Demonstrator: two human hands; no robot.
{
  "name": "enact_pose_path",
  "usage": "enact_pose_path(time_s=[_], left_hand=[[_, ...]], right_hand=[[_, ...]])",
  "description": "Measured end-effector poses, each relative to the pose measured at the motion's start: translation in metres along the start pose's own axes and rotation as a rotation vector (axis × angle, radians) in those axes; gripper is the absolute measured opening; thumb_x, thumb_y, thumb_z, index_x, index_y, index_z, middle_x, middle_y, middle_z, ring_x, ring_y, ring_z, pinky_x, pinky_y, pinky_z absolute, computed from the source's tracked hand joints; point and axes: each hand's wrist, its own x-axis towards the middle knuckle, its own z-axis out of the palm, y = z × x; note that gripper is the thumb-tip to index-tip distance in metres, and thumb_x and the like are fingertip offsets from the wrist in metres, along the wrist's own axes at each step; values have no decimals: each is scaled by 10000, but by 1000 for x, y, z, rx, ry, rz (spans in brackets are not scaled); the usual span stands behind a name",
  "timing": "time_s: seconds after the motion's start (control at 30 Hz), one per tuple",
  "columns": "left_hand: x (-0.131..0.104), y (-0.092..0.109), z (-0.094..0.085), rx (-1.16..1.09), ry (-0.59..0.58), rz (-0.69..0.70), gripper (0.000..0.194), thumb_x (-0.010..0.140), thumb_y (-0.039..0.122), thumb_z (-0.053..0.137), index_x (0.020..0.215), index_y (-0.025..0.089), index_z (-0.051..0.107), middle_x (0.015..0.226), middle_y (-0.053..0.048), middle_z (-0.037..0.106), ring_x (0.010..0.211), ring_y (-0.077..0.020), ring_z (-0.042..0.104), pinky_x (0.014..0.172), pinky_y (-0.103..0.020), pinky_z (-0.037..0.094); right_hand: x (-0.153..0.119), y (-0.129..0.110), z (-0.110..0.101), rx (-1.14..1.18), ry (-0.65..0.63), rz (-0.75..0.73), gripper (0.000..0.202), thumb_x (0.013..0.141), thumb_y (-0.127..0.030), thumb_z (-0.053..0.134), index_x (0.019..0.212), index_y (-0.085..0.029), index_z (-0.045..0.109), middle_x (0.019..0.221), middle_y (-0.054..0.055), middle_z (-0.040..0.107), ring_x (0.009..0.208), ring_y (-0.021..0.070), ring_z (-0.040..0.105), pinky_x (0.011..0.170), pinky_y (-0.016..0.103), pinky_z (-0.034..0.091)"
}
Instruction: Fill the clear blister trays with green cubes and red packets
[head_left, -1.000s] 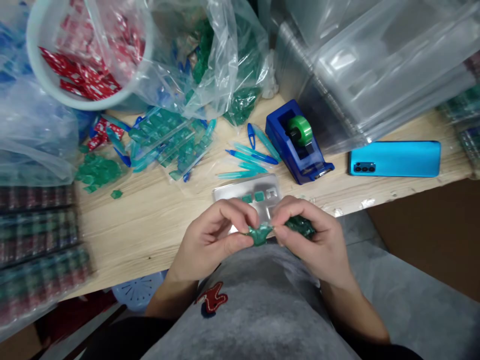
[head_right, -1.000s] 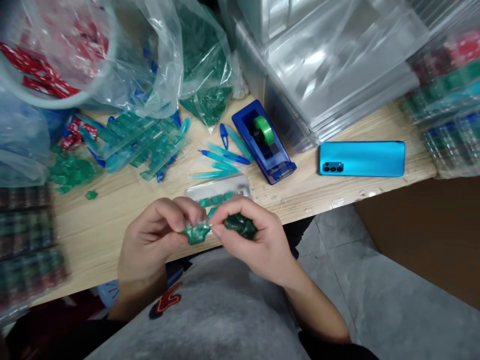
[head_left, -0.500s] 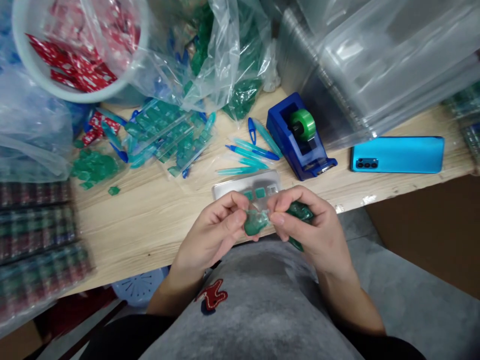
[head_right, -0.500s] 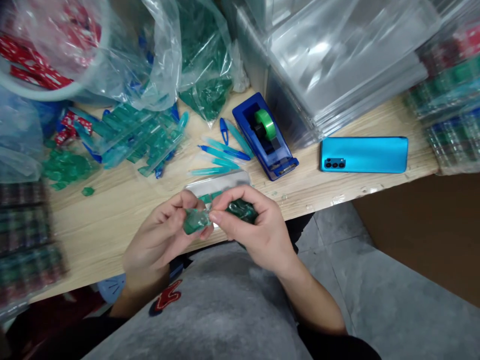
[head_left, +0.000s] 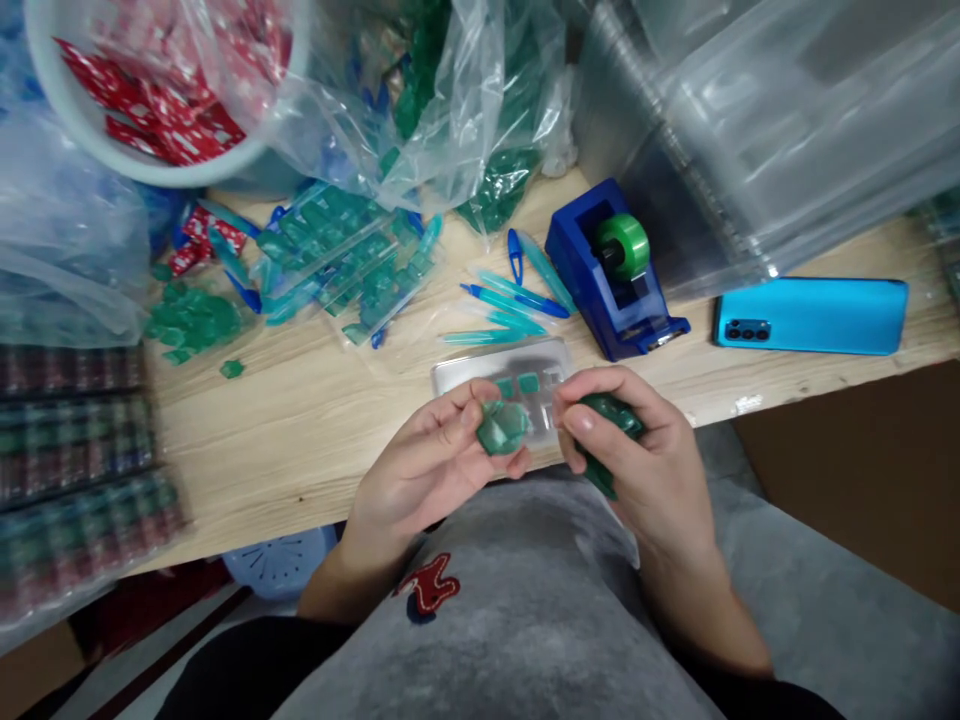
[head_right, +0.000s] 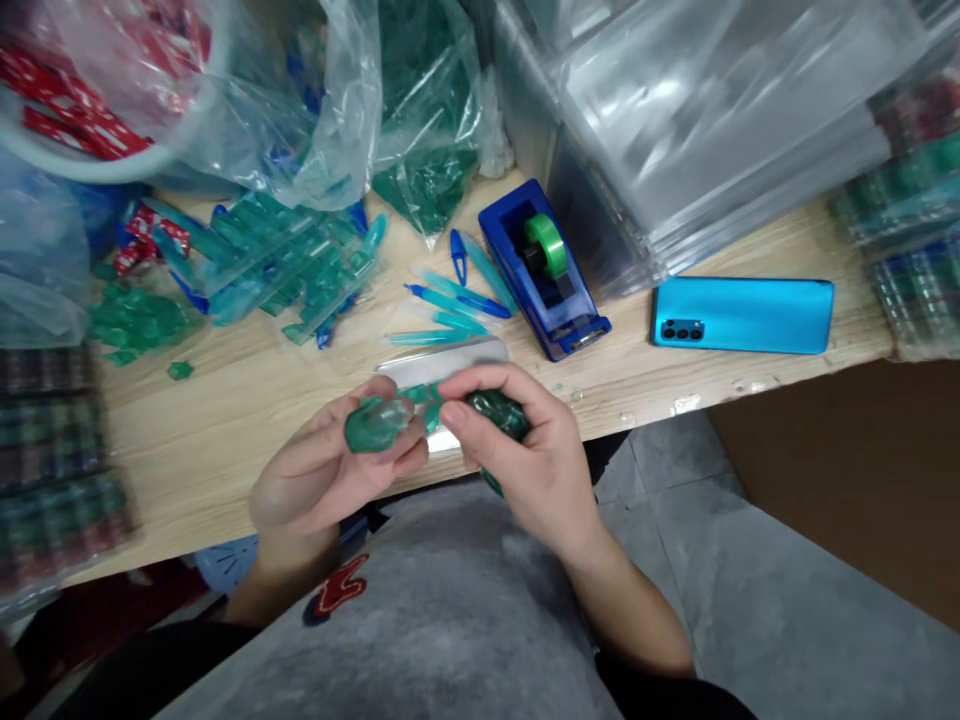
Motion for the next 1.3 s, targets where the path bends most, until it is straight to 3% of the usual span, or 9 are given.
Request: enact_pose_path(time_s=[0.1, 0.23, 0.37, 0.5, 0.6, 0.7, 0.97, 1.07, 1.3], left_hand=[[2, 7, -35, 356, 358, 407, 271, 807, 458, 740, 844, 220, 617, 770, 22, 608, 676, -118, 577, 649, -292, 493], [-7, 57, -131, 1012, 1234, 1013, 264, 866, 426, 637, 798, 193, 532, 792, 49, 573, 799, -110, 586, 754, -340, 427], [-28, 114, -216, 1166, 1468, 862, 285, 936, 211, 526, 692, 140, 398, 773, 65, 516, 1064, -158, 577, 775, -382, 299], [-35, 131, -245, 1224, 1399, 723, 307, 903, 99, 524, 620, 98, 406, 656, 42, 483, 1140, -226, 560, 755, -401, 255], [-31, 119, -230, 1237, 1396, 795, 242, 876, 115, 555, 663, 130, 443, 727, 16, 520, 1183, -236, 536, 820, -427, 294], [-21, 90, -186, 1208, 1304, 898, 126, 892, 232, 575, 792, 169, 530, 891, -5, 586, 1112, -213, 580, 870, -439, 377], [-15, 21, -23, 1227, 261, 771, 198, 906, 173, 619, 1065, 268, 688, 1024, 1, 690, 1002, -173, 628, 889, -336, 508], [-12, 17, -5, 1332, 87, 708, 312, 879, 176, 667, 1175, 268, 635, 1107, -32, 656, 1059, -190, 608, 900, -328, 513], [-2, 10, -10, 1217, 77, 654, 208, 906, 165, 630, 1087, 265, 655, 1046, -17, 653, 1026, -164, 613, 897, -301, 511]], right_hand=[[1, 2, -1, 21, -18, 58, 109, 818, -365, 748, 888, -282, 737, 704, -40, 618, 501, 45, 520, 479, 169, 414], [9, 4, -6, 167, 2, 191, 269, 735, -454, 790, 941, -286, 743, 822, -9, 649, 531, 61, 562, 465, 166, 442], [14, 3, -5, 228, -20, 343, 307, 667, -358, 810, 958, -288, 744, 889, 2, 651, 610, 85, 603, 504, 170, 479], [11, 1, 3, 268, -79, 361, 327, 667, -317, 772, 988, -274, 734, 892, 8, 657, 610, 94, 611, 512, 184, 487], [8, 2, 13, 250, -92, 357, 267, 764, -325, 723, 1026, -274, 709, 837, 6, 665, 550, 83, 590, 476, 182, 450], [8, 6, 20, 271, -132, 341, 232, 840, -371, 661, 1036, -252, 690, 809, 5, 670, 495, 73, 558, 448, 188, 406], [9, 10, 20, 430, -214, 390, 391, 829, -562, 646, 1088, -275, 709, 852, 6, 696, 569, 83, 594, 489, 183, 455], [4, 6, 18, 407, -191, 404, 411, 831, -586, 639, 1113, -296, 715, 875, 8, 697, 620, 87, 594, 542, 187, 499], [2, 7, 12, 430, -214, 372, 386, 812, -568, 678, 1107, -322, 723, 950, -12, 669, 644, 67, 606, 576, 180, 512]])
